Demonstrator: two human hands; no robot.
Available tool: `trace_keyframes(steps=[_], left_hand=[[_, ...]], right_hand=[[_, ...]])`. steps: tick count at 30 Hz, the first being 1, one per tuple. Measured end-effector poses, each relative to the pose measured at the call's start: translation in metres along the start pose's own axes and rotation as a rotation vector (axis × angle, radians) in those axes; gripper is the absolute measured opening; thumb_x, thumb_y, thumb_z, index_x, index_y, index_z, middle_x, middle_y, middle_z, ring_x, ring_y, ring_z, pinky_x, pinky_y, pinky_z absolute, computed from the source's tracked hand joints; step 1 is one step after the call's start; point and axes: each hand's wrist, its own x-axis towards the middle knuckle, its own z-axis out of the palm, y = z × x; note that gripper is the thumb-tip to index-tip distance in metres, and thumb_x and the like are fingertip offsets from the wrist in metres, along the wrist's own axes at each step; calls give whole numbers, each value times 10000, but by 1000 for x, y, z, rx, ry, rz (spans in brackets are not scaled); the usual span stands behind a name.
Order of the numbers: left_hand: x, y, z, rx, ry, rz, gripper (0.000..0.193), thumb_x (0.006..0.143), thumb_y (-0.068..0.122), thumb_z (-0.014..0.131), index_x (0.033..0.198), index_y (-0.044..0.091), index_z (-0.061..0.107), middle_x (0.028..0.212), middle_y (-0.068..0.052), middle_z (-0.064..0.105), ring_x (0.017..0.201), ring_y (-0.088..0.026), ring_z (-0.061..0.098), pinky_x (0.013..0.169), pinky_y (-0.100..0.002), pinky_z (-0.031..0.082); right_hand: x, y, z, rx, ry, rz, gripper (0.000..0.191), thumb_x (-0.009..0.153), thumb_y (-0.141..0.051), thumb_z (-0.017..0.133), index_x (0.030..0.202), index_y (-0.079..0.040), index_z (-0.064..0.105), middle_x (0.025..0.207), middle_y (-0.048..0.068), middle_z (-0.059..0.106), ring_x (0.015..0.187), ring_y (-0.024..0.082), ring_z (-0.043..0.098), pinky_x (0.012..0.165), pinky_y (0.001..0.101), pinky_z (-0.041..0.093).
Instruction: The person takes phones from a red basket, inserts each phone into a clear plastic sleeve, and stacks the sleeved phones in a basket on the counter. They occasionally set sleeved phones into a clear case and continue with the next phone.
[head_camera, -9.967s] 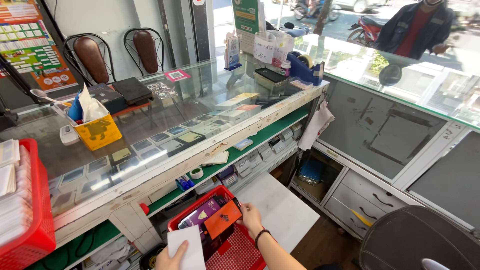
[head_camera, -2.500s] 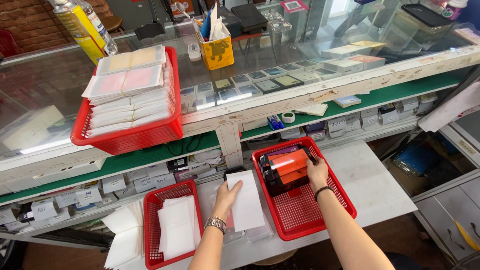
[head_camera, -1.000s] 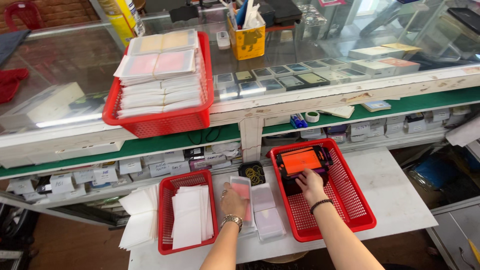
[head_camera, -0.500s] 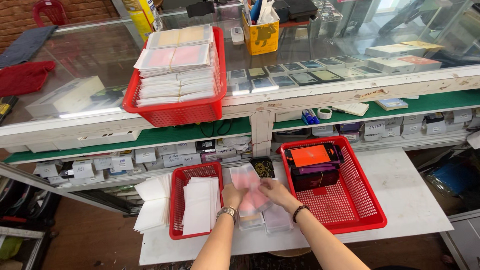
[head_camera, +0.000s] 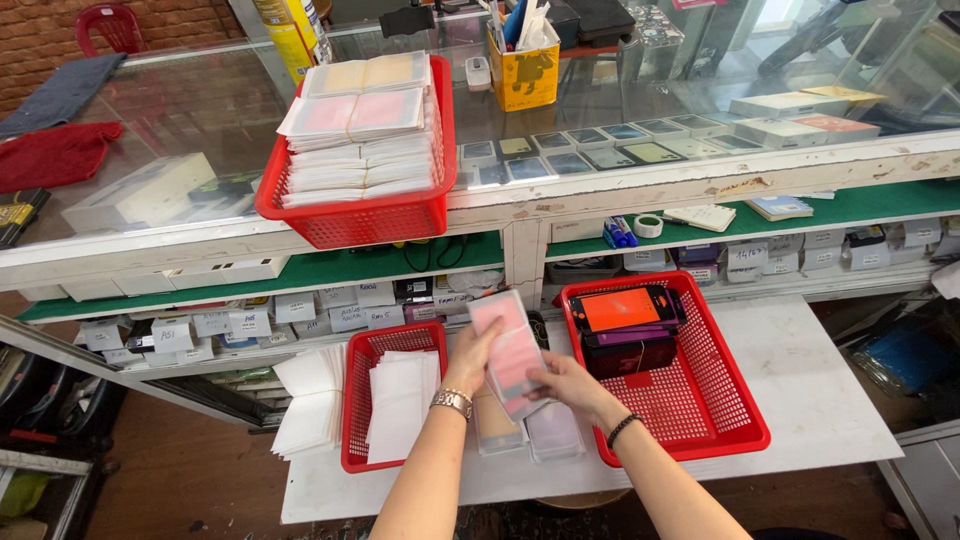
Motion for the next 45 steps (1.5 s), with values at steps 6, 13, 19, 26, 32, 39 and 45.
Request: trace_keyframes(steps=[6, 13, 19, 26, 32, 39, 45], left_hand=[[-7, -15, 19, 266, -141, 23, 379, 897, 277, 768, 1111, -36, 753, 1013, -91, 781, 878, -157, 717, 744, -299, 583], [-18, -12, 43, 621, -466, -144, 372, 883, 287, 768, 1116, -1, 745, 1006, -54, 776, 865, -108, 708, 769, -303, 574], [-22, -14, 22, 555, -179, -253, 373, 865, 241, 725, 1142, -9, 713, 1042, -118, 770, 910, -201, 742, 796, -367, 598], [-28, 26, -74, 648, 239, 104, 461, 786, 153, 730, 1210, 20, 607, 1130, -170, 748, 1009, -287, 731, 868, -384, 581], [-43, 46, -125, 1205, 580, 16, 568, 799, 176, 746, 1325, 52, 570, 1179, -218, 743, 1131, -373, 719, 1004, -417, 547], [-26, 13, -79, 1212, 662, 547, 536, 783, 87, 706, 1297, 36, 563, 1146, -203, 698, 1102, -349, 632, 953, -463, 489], [0, -56, -28, 1141, 288, 203, 343, 864, 138, 675, 1167, -10, 609, 957, -225, 734, 908, -368, 705, 847, -441, 558]], right_hand=[[-9, -26, -20, -414, 264, -152, 437, 971, -261, 674, 1331, -28, 590, 1103, 92, 732, 970, 118, 686, 853, 268, 550], [-19, -55, -75, -17, 420, -346, 318, 1006, -232, 684, 1225, -1, 704, 1011, 57, 667, 832, 131, 574, 704, 279, 469], [-39, -55, -151, 542, 944, -319, 174, 1031, -195, 562, 1183, -130, 616, 1049, 10, 658, 867, 138, 614, 729, 322, 540], [-11, -46, -152, 594, 891, -174, 283, 999, -102, 534, 1249, 27, 565, 1161, 134, 633, 981, 258, 650, 899, 401, 595], [6, -55, -141, 442, 1046, 49, 446, 999, -256, 642, 1342, 5, 526, 1274, 106, 561, 1122, 247, 557, 970, 408, 550], [25, -50, -88, 32, 1208, -227, 473, 990, -200, 655, 1388, 0, 494, 1314, 155, 543, 1084, 249, 558, 901, 364, 503], [66, 3, -11, -485, 385, -83, 400, 942, -273, 596, 1271, -54, 661, 1076, 119, 752, 960, 249, 710, 878, 351, 560]])
